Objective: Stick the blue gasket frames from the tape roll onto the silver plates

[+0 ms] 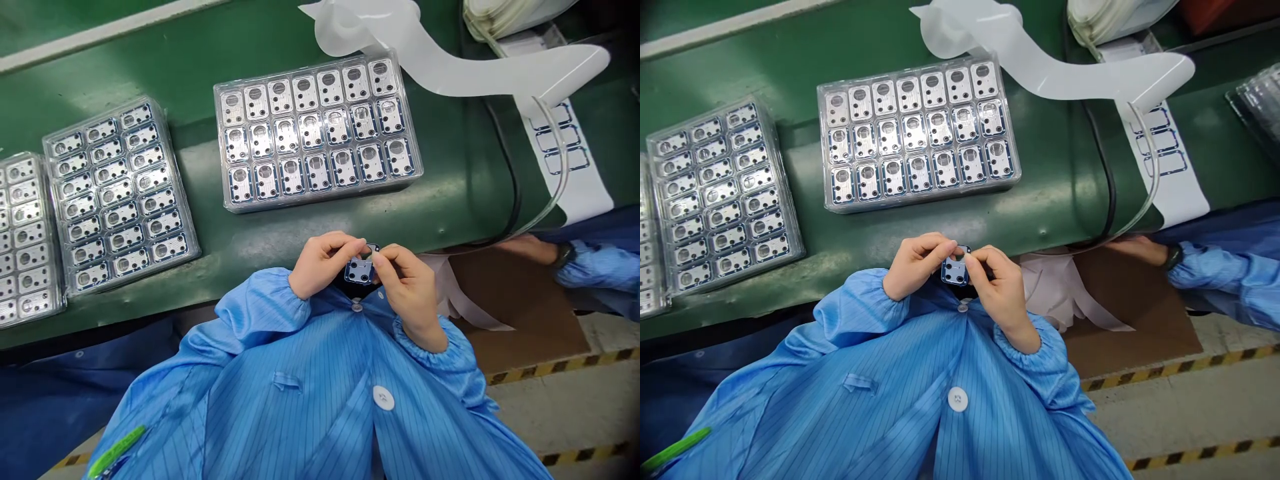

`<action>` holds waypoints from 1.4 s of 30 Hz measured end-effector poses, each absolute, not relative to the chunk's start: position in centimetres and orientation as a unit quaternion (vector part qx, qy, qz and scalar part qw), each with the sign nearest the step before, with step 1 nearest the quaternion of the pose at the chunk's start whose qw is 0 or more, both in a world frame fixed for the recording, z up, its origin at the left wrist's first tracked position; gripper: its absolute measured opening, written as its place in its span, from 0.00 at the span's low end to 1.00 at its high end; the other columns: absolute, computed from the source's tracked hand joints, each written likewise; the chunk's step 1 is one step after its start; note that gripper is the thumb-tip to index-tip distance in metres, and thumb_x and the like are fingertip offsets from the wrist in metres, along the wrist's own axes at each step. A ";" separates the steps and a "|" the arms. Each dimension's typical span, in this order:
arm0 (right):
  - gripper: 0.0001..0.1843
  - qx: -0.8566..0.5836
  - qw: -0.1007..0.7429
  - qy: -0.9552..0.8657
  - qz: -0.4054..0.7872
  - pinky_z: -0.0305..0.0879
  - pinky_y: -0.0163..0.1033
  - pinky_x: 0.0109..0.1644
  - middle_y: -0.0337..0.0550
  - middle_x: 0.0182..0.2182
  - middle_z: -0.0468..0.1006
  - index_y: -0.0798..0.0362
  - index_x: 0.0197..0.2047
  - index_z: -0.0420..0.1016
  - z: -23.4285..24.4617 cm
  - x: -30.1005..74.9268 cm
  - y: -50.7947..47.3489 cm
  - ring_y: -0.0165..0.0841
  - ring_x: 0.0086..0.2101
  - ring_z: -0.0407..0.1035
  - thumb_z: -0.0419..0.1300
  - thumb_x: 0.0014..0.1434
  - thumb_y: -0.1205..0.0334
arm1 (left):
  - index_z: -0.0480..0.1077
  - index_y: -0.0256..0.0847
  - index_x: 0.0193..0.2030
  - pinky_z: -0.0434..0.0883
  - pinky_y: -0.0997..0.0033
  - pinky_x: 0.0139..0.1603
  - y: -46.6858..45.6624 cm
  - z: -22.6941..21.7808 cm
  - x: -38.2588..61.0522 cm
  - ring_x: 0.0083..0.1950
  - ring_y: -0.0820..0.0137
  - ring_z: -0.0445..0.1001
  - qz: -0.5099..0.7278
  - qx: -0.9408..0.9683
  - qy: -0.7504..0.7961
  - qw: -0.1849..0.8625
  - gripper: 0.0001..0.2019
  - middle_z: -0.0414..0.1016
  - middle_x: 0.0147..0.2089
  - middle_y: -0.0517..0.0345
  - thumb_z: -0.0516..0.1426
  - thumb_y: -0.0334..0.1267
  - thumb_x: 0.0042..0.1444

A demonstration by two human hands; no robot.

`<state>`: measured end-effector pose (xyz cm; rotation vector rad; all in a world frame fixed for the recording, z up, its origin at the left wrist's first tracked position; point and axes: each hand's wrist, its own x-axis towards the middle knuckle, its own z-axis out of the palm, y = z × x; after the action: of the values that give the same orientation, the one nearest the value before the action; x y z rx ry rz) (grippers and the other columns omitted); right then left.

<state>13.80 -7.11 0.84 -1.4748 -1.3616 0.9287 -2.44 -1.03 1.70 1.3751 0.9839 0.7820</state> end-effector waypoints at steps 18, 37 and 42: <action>0.21 -0.465 0.437 -0.514 0.573 0.76 0.35 0.31 0.39 0.30 0.82 0.50 0.56 0.72 0.1 14.1 -8.0 0.30 0.27 0.76 0.59 0.65 0.48 | 0.73 0.36 0.36 0.70 0.75 0.35 3.7 7.1 -7.6 0.32 0.75 0.73 0.369 0.633 0.454 0.507 0.14 0.77 0.31 0.56 0.59 0.48 0.60; 0.21 -0.565 0.481 -0.463 0.486 0.75 0.36 0.30 0.42 0.26 0.79 0.51 0.44 0.80 -3.0 17.2 -9.5 0.32 0.26 0.74 0.58 0.63 0.43 | 0.70 0.36 0.34 0.68 0.73 0.37 23.0 8.4 -15.8 0.30 0.75 0.69 0.383 0.619 0.657 0.198 0.06 0.77 0.34 0.53 0.54 0.33 0.60; 0.22 -0.564 0.477 -0.460 0.493 0.75 0.36 0.30 0.42 0.26 0.79 0.51 0.44 0.80 -3.2 17.2 -9.2 0.32 0.26 0.74 0.58 0.62 0.42 | 0.73 0.36 0.40 0.68 0.70 0.46 24.0 6.3 -16.0 0.40 0.69 0.72 0.283 0.645 0.699 0.125 0.09 0.78 0.39 0.52 0.52 0.36 0.62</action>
<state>17.19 -9.24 -3.22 -1.3786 -1.1234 1.2041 -15.96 24.02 6.31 1.8788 2.0377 0.8233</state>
